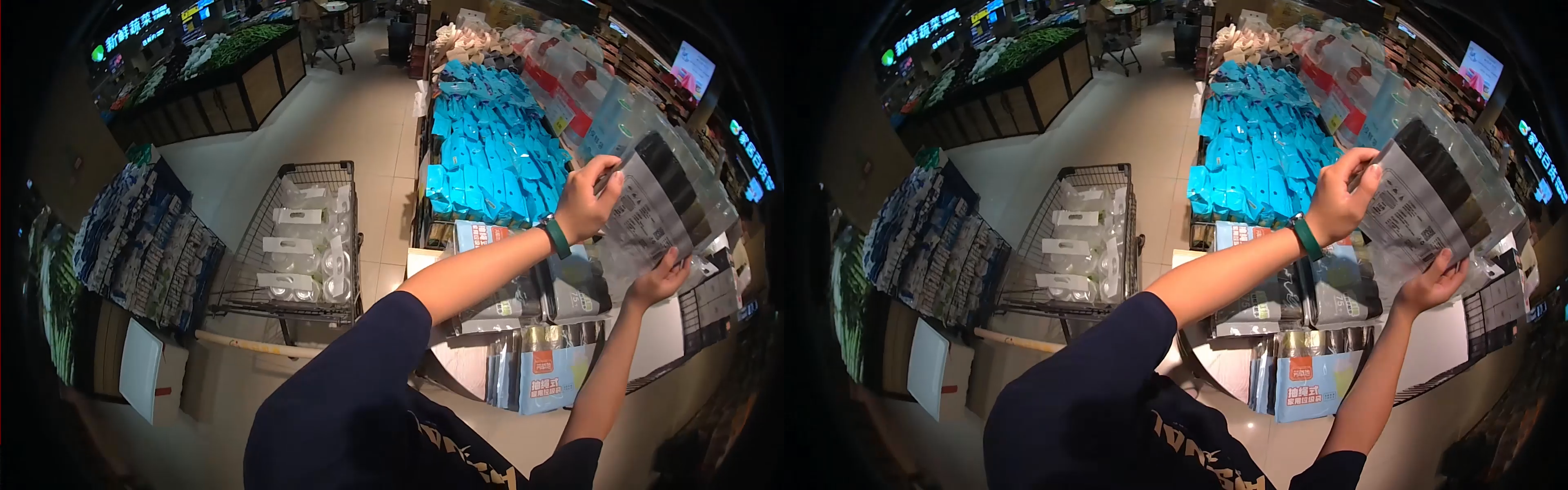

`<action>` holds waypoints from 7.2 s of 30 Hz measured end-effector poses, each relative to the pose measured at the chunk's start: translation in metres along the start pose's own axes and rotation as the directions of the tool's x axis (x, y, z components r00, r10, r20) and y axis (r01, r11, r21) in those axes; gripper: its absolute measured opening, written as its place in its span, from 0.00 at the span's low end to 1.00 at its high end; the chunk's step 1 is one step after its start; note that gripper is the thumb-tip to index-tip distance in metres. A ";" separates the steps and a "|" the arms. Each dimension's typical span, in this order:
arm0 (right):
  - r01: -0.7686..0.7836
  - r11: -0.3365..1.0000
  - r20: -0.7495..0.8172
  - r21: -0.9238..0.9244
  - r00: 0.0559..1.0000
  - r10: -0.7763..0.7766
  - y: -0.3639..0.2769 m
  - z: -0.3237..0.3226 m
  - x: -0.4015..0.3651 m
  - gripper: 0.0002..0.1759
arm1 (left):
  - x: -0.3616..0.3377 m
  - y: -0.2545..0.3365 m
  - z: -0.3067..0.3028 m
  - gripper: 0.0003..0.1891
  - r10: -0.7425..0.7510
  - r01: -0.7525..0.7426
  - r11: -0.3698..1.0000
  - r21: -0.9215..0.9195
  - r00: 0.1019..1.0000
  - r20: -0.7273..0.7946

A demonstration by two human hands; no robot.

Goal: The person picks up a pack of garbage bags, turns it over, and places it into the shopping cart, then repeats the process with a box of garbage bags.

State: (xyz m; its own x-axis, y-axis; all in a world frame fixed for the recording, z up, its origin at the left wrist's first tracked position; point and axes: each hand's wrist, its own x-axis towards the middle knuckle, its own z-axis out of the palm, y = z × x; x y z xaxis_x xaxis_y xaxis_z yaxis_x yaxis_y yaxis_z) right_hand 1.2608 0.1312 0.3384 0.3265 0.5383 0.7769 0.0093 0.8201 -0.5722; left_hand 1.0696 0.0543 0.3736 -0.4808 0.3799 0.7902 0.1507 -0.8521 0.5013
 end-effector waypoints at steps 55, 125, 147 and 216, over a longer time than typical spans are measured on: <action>-0.226 0.628 0.567 -0.745 -0.710 0.418 -0.068 0.263 -0.684 0.25 | -0.295 0.121 -0.697 0.36 -0.866 0.312 -0.472 0.825 -0.341 -0.367; -0.141 0.841 0.092 -0.523 0.971 0.220 -0.016 -0.015 -0.125 0.27 | -0.105 -0.095 -0.082 0.23 -0.523 0.532 0.847 -0.004 0.833 0.180; -0.105 0.758 0.036 -0.644 0.985 0.167 -0.012 -0.013 -0.135 0.25 | -0.104 -0.073 -0.080 0.26 -0.667 0.696 0.710 -0.112 0.714 0.211; -0.172 0.846 -0.025 -0.505 0.982 0.185 -0.026 -0.013 -0.127 0.26 | -0.103 -0.062 -0.072 0.19 -0.697 0.712 0.697 -0.089 0.701 0.148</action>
State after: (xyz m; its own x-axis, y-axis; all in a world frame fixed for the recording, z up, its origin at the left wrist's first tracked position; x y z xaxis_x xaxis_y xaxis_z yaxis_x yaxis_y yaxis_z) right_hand 1.2313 0.0395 0.2511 0.3461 0.6758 0.6508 0.4288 0.5030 -0.7504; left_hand 1.0483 0.0420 0.2357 -0.3146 0.9138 0.2568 -0.3138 -0.3555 0.8804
